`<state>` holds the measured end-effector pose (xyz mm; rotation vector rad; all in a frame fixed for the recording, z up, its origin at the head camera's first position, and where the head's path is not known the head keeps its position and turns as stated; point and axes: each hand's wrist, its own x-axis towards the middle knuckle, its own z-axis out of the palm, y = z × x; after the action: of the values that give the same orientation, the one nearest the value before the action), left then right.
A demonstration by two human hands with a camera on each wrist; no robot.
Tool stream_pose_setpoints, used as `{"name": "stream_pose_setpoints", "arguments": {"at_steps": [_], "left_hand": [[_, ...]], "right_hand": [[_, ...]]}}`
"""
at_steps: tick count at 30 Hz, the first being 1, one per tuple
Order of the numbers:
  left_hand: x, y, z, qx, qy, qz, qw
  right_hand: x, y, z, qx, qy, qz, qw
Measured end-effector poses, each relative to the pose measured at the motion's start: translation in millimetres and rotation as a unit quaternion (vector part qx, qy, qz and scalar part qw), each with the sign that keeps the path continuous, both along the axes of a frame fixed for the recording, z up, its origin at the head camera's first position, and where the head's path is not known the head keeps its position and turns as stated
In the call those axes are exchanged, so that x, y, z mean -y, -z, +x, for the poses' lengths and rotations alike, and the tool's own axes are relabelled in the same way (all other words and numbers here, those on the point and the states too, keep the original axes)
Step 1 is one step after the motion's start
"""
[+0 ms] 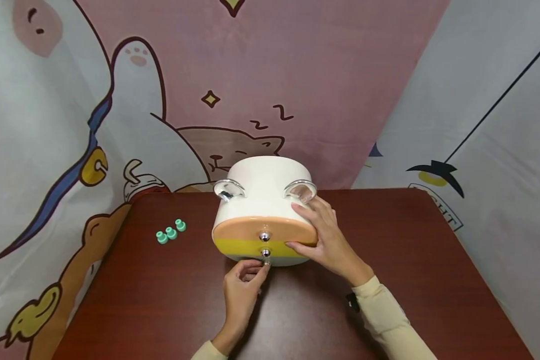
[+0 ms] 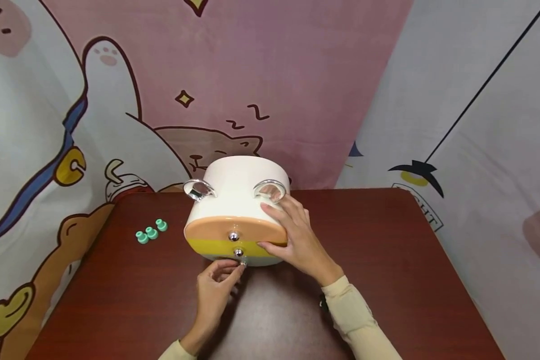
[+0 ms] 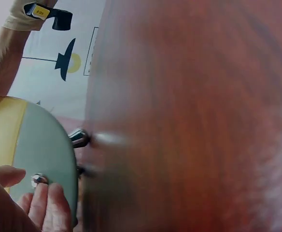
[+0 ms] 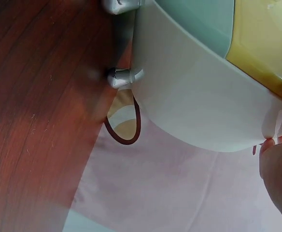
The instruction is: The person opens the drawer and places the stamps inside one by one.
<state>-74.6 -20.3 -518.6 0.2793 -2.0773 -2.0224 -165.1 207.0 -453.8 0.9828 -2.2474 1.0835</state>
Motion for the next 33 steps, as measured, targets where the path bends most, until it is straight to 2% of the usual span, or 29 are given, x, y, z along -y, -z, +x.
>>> {"name": "stream_pose_setpoints", "arguments": {"at_steps": [3, 7, 13, 19, 23, 27, 33], "left_hand": [[0, 4.7, 0.0, 0.034, -0.002, 0.022, 0.9992], [-4, 9.8, -0.5, 0.045, -0.008, 0.055, 0.9974], [-13, 14.9, -2.0, 0.016, -0.037, 0.089, 0.9952], [-25, 17.1, -2.8, -0.014, -0.076, 0.136, 0.9877], [-30, 15.7, -4.2, -0.023, -0.090, 0.120, 0.9885], [-30, 15.4, -4.6, -0.027, -0.088, 0.090, 0.9917], [-28, 16.3, 3.0, -0.022, -0.086, 0.066, 0.9938]], "right_hand": [[1, 0.6, -0.3, 0.002, -0.001, 0.000, 1.000], [2, 0.9, -0.7, 0.002, -0.003, 0.003, 1.000], [4, 0.4, 0.1, 0.010, -0.005, 0.002, 1.000], [4, -0.1, 0.4, 0.006, -0.003, 0.000, 1.000], [3, -1.2, -0.3, -0.004, 0.003, 0.004, 1.000], [1, -2.5, 0.1, -0.005, 0.011, 0.004, 1.000], [1, -1.5, 0.8, -0.003, 0.018, 0.006, 1.000]]}}
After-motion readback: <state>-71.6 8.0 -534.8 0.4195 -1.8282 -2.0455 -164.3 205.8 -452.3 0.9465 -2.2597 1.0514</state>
